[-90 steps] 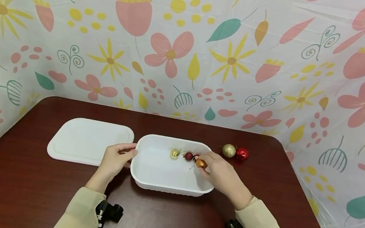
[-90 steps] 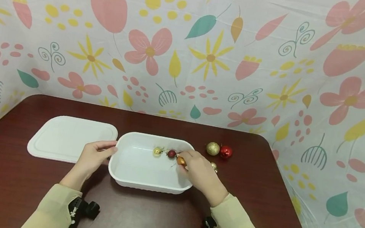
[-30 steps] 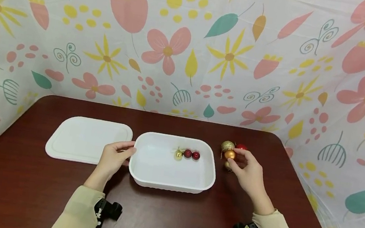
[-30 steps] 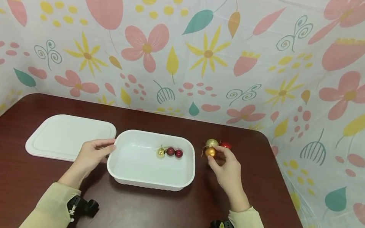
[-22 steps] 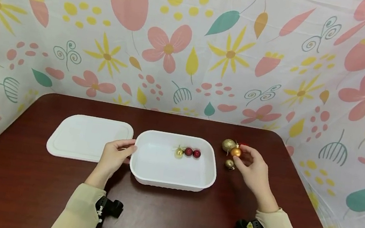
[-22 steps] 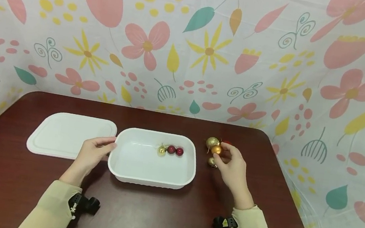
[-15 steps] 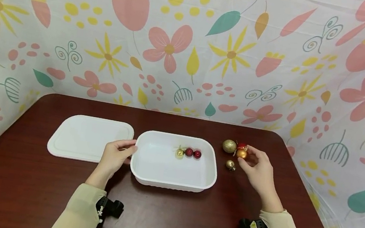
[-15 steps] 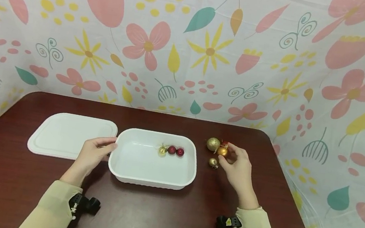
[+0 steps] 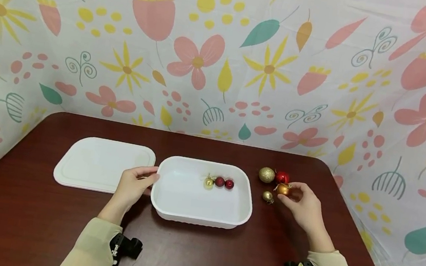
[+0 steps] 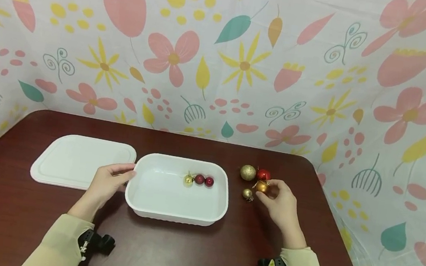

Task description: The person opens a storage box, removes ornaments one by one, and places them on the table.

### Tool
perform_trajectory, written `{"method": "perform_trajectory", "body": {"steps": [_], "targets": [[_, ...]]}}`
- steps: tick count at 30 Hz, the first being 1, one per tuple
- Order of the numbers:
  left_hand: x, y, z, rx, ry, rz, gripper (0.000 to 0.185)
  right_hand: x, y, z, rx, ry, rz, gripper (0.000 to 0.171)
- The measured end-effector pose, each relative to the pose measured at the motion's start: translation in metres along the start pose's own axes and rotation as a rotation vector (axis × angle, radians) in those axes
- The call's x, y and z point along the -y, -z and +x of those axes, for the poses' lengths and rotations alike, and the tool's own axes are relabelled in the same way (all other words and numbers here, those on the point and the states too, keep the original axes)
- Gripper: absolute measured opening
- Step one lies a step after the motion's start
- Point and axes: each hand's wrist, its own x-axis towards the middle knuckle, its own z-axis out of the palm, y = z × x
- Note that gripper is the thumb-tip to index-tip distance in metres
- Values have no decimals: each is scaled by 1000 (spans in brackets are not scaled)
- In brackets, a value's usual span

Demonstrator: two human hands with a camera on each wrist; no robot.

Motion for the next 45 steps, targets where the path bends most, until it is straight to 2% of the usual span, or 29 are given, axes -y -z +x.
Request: {"method": "perform_trajectory", "body": {"steps": [7,14,26,39,45], "targets": [[0,0,-1,-9,-6,-2,35,-5,4,-1,59,-9,-65,44],[1,-1,-2,-9,-2,-8,35,-11,5,0,114,7,-136,36],[1,-2,-2,-10,-10,-10,34,-17,-2,8,201,13,-223,38],[0,-2,-5,-10,-2,-22,35,-9,-2,5,194,34,-217,45],[0,-2,-3,-13,-11,-14,34,-1,2,8,191,57,-190,43]]}}
